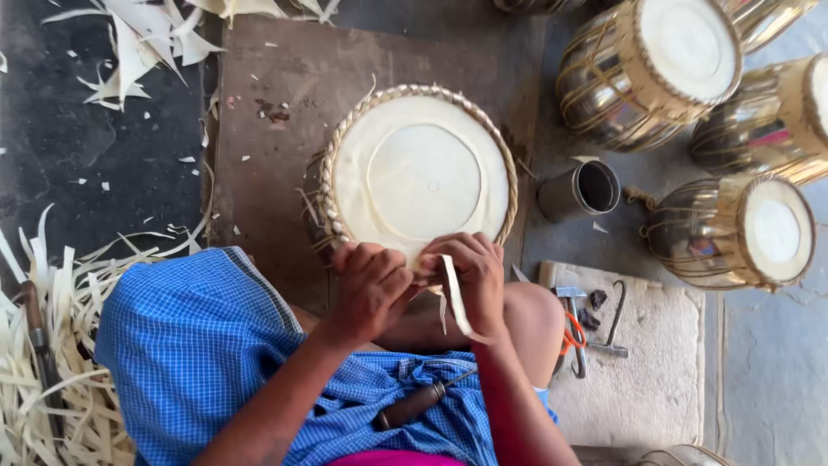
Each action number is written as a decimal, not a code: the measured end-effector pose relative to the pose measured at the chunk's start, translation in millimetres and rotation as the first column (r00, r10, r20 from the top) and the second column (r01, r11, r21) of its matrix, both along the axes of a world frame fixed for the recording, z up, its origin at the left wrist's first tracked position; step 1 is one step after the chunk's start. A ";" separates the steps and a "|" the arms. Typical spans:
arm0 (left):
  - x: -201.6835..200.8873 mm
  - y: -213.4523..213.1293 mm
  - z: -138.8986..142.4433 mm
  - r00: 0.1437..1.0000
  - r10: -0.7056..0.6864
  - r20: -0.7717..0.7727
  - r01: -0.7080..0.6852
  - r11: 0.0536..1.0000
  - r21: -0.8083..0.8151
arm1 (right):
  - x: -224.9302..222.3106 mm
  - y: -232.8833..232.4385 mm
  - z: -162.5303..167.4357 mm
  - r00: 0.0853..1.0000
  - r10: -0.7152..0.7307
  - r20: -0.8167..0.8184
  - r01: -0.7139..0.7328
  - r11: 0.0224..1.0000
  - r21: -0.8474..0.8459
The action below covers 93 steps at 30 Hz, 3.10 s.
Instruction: The person weaves and tightens strips of material around the rim of a drum using a small handheld tool to secure the drumhead.
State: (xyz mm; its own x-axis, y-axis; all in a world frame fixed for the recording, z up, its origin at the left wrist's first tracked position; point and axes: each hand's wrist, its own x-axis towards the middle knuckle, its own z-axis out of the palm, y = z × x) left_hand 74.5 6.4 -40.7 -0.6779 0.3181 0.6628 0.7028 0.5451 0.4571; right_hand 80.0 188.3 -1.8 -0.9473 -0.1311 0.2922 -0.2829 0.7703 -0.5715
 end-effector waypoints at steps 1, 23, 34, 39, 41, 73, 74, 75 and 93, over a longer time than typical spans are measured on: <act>-0.9 -3.6 -1.1 1.000 -0.010 0.005 0.010 1.000 0.005 | 6.4 5.5 4.5 0.997 -0.075 -0.006 0.074 0.992 -0.103; -16.7 -11.2 3.8 0.994 -0.070 0.079 0.064 0.995 0.080 | 54.2 36.2 -82.1 0.976 -0.013 0.219 0.070 0.963 -0.258; -14.3 -22.3 13.2 0.979 -0.129 0.157 0.101 0.979 0.175 | 130.8 12.7 -30.8 0.843 0.403 0.356 -0.448 0.893 0.051; -16.8 -21.6 22.0 0.975 -0.136 0.174 0.095 0.970 0.225 | 151.8 -15.3 -40.6 0.719 0.453 0.526 -0.589 0.799 0.118; -15.2 -23.4 23.3 0.970 -0.148 0.194 0.102 0.968 0.228 | 152.3 1.8 -33.3 0.720 0.497 0.484 -0.576 0.817 0.019; -23.8 -12.2 32.8 0.966 -0.035 0.255 -0.020 0.977 0.211 | -126.5 319.1 -77.3 0.873 -0.337 -0.352 0.404 0.905 0.136; -24.0 -11.9 32.7 0.965 -0.039 0.260 -0.017 0.977 0.211 | -120.9 325.3 -66.7 0.860 -0.389 -0.331 0.413 0.911 0.002; -24.1 -11.7 32.7 0.965 -0.036 0.262 -0.020 0.978 0.208 | -112.9 332.2 -53.6 0.845 -0.442 -0.302 0.422 0.897 -0.132; -25.6 -4.4 23.1 0.988 0.076 0.138 -0.096 0.984 0.149 | -53.1 39.1 60.0 0.963 -0.201 -0.181 -0.122 0.275 -0.954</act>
State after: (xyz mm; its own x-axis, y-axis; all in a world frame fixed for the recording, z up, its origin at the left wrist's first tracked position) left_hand 48.9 2.0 -17.6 -0.7827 0.1554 0.6027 0.5846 0.5161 0.6260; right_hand 26.9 227.4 58.1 -0.8255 0.4293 0.3664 -0.5041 -0.2689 -0.8207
